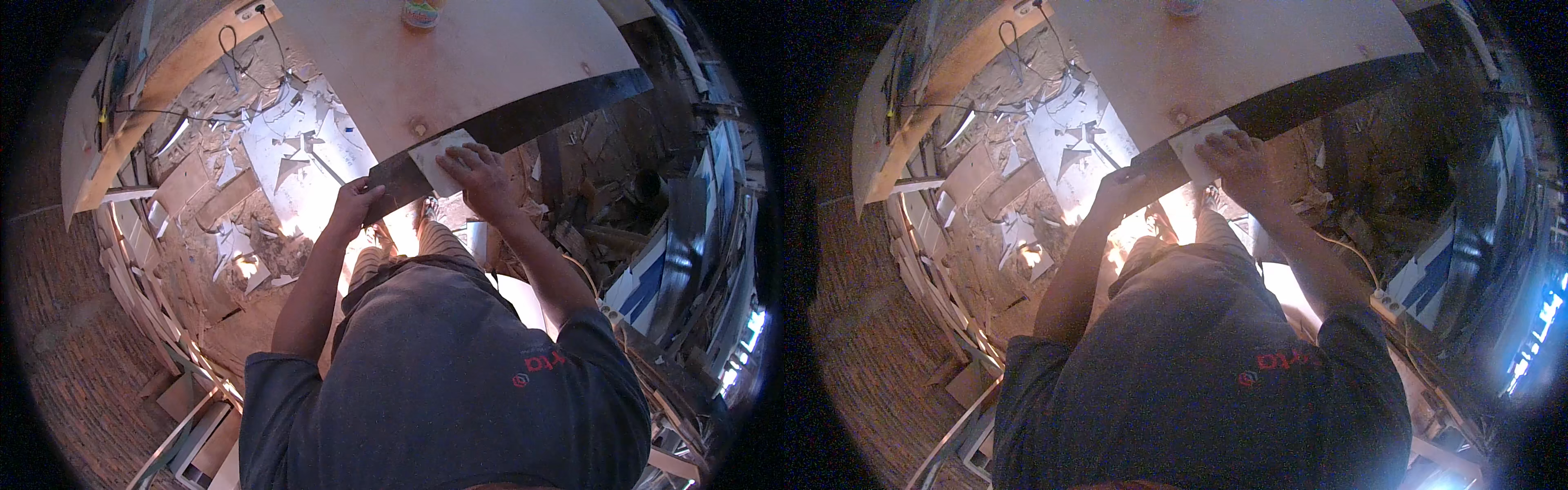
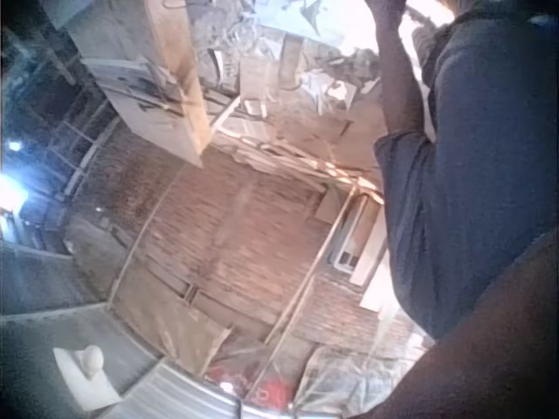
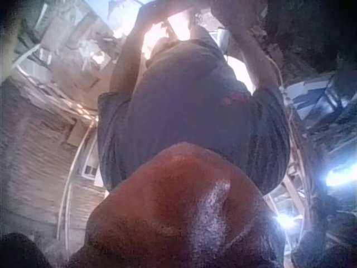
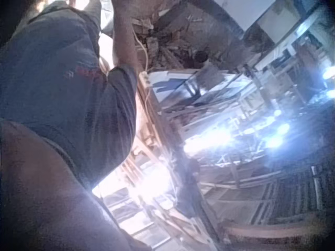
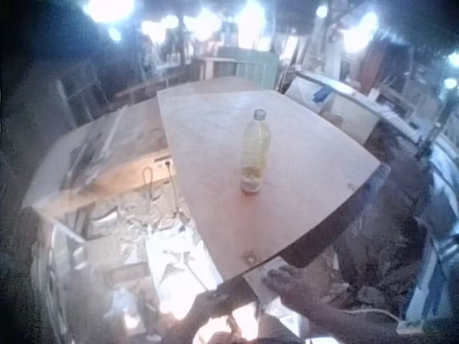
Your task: The person pours a yellow liquid from a plastic bottle onto a large wooden board and spreads it evenly using a small rectangular block. The person repeatedly pours more liquid and continues to spread it across the surface of the board.
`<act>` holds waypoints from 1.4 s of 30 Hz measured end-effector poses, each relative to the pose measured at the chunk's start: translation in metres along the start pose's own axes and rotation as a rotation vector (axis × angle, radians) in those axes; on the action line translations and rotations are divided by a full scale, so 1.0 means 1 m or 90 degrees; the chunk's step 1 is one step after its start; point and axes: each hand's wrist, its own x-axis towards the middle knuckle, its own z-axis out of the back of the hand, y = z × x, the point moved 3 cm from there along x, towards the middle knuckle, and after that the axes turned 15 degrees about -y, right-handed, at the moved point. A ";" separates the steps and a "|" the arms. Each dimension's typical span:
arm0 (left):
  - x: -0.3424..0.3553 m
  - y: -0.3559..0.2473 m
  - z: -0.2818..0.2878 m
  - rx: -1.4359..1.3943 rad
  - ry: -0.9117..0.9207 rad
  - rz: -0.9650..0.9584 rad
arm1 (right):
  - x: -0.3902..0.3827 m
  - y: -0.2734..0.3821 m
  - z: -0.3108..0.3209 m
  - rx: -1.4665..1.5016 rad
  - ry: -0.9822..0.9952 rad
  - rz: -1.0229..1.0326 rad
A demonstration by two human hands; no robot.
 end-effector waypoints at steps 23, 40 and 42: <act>0.001 -0.002 -0.003 -0.018 -0.019 0.016 | -0.007 0.048 0.025 0.098 0.028 -0.059; -0.014 0.018 0.025 -0.041 0.016 -0.002 | 0.010 0.057 -0.017 0.018 -0.017 -0.016; -0.013 0.020 0.026 -0.045 0.013 -0.008 | 0.006 0.061 -0.014 0.012 0.009 -0.033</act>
